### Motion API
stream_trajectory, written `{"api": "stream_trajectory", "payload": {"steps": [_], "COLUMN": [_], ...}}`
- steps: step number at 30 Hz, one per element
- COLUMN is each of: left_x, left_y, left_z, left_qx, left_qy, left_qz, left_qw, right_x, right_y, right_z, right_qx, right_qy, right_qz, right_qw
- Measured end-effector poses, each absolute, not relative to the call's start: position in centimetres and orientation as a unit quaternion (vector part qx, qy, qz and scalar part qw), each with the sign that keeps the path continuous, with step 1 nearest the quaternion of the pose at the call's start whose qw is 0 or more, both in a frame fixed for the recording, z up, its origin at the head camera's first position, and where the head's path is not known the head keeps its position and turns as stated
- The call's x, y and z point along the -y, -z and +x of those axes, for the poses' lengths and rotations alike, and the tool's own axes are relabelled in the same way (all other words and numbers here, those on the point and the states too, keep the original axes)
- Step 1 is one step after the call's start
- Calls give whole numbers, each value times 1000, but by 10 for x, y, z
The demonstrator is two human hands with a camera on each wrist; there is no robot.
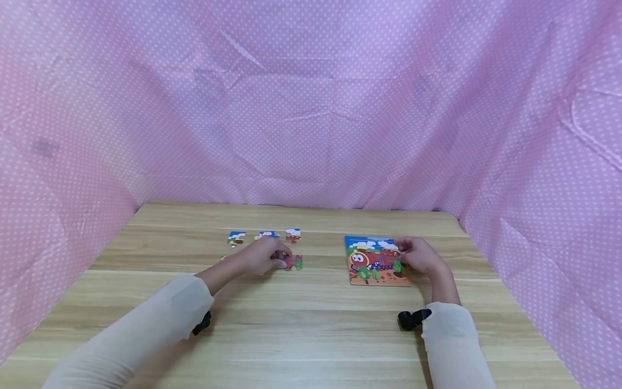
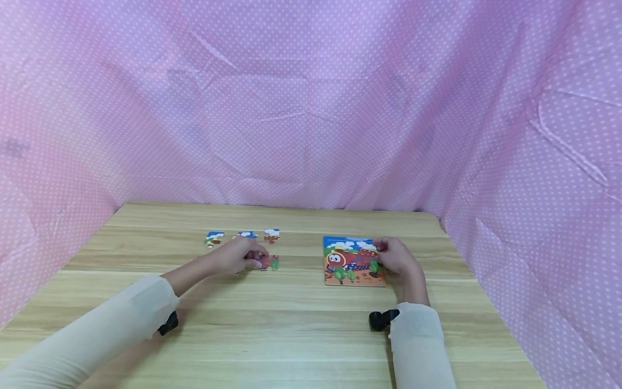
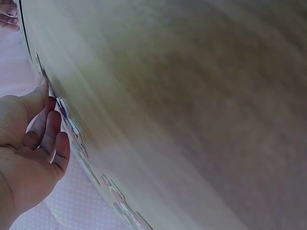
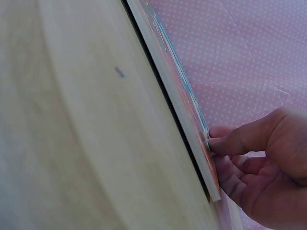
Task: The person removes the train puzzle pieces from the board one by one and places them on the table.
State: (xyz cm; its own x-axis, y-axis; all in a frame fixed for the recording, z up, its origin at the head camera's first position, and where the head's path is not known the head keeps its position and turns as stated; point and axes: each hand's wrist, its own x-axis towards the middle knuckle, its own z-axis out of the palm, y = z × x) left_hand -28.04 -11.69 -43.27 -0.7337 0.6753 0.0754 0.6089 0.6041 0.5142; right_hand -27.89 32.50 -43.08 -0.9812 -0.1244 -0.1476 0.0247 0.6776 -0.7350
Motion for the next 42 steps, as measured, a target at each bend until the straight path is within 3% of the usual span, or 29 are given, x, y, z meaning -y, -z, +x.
{"api": "stream_trajectory", "payload": {"steps": [18,42], "left_x": [106,9], "left_y": [429,417], "left_z": [-283,-288], "left_qx": [-904,-882], "left_qy": [-267,-303], "left_qz": [327,348], "left_qw": [70,95], "right_x": [-325,-324], "right_y": [429,411], "right_z": [-276,-274], "right_qx": [-912,-916], "right_qy": [398,366], "right_qz": [-30,-108], "right_qw": [98,123]}}
